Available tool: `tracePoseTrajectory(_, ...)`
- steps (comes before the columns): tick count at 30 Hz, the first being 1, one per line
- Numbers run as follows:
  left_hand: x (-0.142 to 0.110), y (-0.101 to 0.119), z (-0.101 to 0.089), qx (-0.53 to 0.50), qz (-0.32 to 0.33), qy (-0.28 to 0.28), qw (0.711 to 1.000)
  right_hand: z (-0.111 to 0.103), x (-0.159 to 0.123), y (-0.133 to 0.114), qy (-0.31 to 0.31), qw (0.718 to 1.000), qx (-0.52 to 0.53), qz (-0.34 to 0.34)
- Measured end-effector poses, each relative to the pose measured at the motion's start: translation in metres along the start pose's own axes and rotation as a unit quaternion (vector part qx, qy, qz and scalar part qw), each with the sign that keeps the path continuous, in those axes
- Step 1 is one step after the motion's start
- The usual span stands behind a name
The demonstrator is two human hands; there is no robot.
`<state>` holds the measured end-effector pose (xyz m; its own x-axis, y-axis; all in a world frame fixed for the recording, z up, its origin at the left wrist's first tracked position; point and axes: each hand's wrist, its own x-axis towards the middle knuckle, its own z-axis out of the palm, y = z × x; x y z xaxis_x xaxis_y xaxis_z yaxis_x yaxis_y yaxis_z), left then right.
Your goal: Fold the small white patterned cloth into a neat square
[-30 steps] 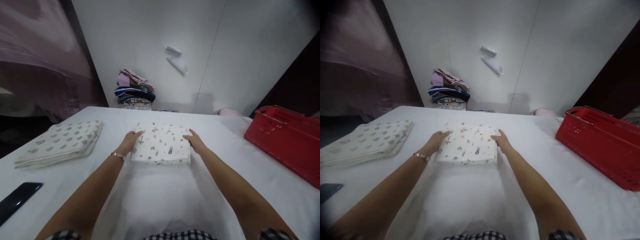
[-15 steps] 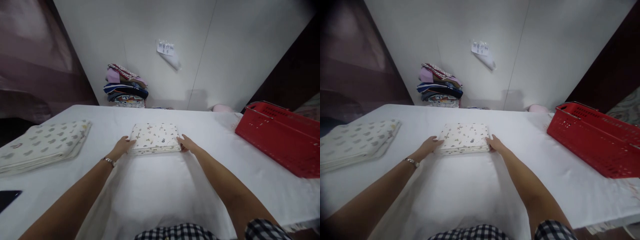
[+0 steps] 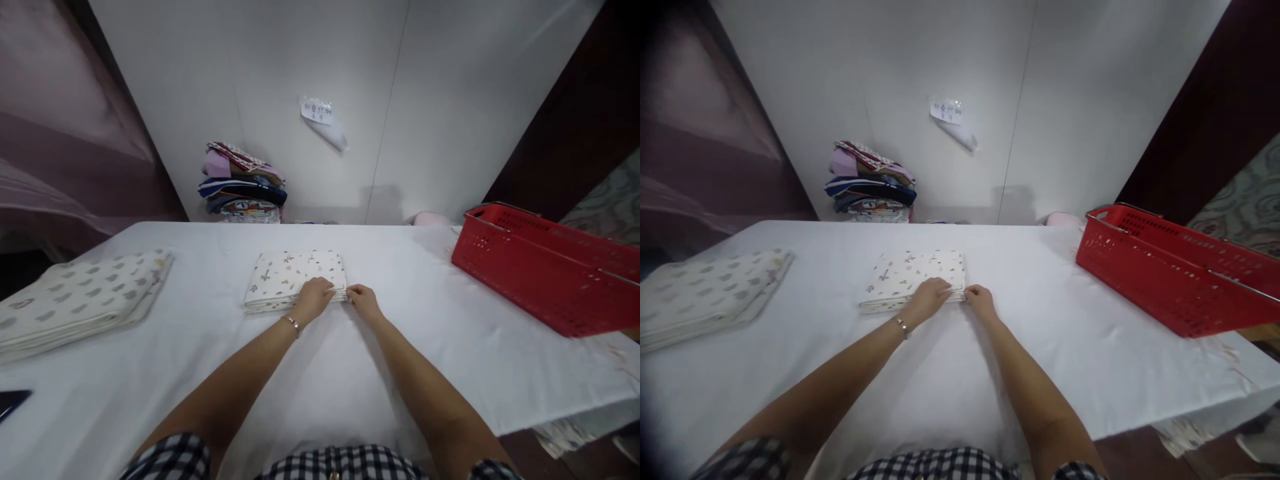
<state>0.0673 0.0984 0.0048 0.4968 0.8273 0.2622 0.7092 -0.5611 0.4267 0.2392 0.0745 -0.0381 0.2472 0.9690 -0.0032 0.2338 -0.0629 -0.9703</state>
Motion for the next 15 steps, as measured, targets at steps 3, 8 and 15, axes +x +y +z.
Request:
tracePoseTrajectory(3, 0.012, 0.005, 0.010, 0.020, -0.005, -0.013, 1.000, 0.002, -0.002, 0.001, 0.021, 0.999, 0.003, -0.023)
tracePoseTrajectory(8, 0.019, 0.002, 0.010, -0.029, -0.091, -0.046, 0.994, 0.004, -0.003, 0.003, 0.006, 1.000, 0.008, -0.026)
tracePoseTrajectory(15, 0.034, 0.000, 0.006, -0.088, -0.179, -0.114, 0.973, 0.006, 0.000, 0.013, 0.000, 1.000, -0.001, -0.008)
